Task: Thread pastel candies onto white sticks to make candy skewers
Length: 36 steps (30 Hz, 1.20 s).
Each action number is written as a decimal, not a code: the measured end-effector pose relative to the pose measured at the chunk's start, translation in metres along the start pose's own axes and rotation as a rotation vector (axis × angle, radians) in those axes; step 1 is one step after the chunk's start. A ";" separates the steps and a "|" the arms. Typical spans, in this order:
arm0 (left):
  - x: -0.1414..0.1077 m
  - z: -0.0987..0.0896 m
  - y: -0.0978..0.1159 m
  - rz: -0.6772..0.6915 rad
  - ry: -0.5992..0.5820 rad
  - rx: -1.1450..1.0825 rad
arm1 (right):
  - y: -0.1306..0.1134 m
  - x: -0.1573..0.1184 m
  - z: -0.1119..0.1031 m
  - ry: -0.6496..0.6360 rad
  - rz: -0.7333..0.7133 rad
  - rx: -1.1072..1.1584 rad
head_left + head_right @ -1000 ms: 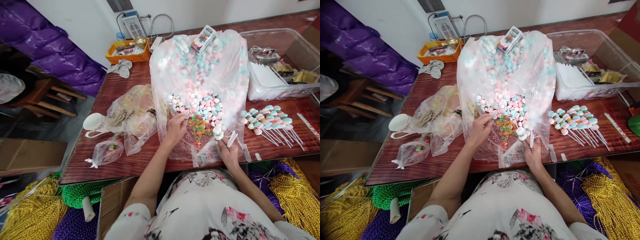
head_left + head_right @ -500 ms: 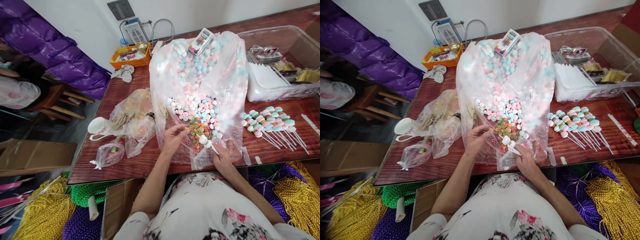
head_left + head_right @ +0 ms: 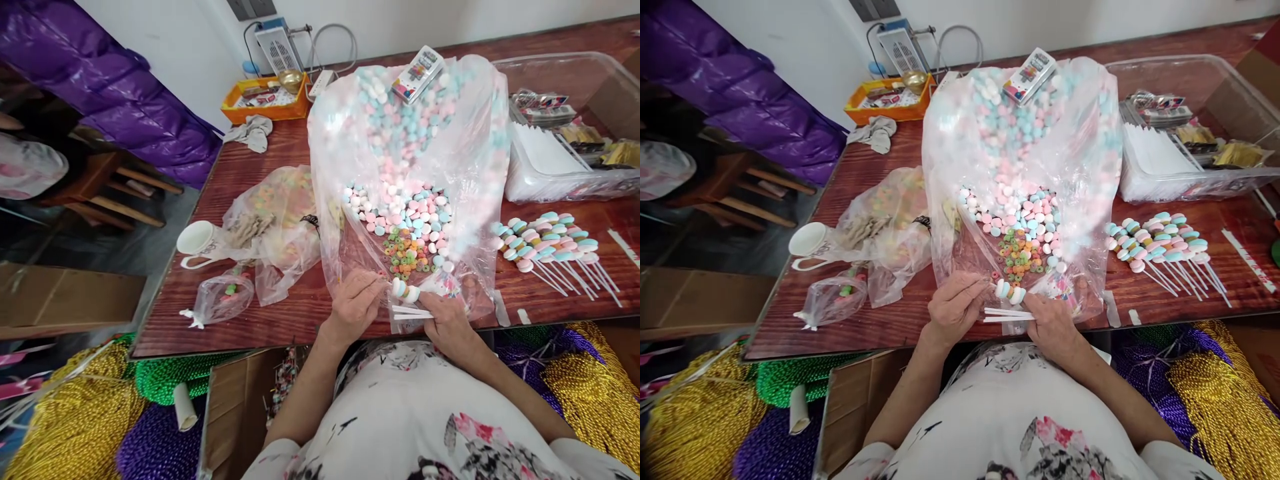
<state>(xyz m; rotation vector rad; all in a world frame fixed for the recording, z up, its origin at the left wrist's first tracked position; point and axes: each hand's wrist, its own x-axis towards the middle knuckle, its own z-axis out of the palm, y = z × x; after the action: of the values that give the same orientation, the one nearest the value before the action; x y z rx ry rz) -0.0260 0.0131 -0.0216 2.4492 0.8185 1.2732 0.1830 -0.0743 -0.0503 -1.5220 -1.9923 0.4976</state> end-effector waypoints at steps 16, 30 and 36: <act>-0.004 0.026 0.015 -0.558 0.087 -0.607 | 0.013 0.001 0.021 0.071 0.022 0.339; -0.017 0.044 0.032 -0.321 -0.058 -0.461 | 0.013 -0.004 0.033 0.171 -0.058 0.348; 0.016 0.034 -0.007 -0.493 -0.252 -0.546 | 0.019 -0.002 0.032 0.312 0.124 0.414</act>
<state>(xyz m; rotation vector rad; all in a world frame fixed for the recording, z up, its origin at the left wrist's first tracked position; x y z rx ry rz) 0.0061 0.0296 -0.0337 1.7807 0.8046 0.8418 0.1770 -0.0690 -0.0872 -1.3679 -1.4578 0.6340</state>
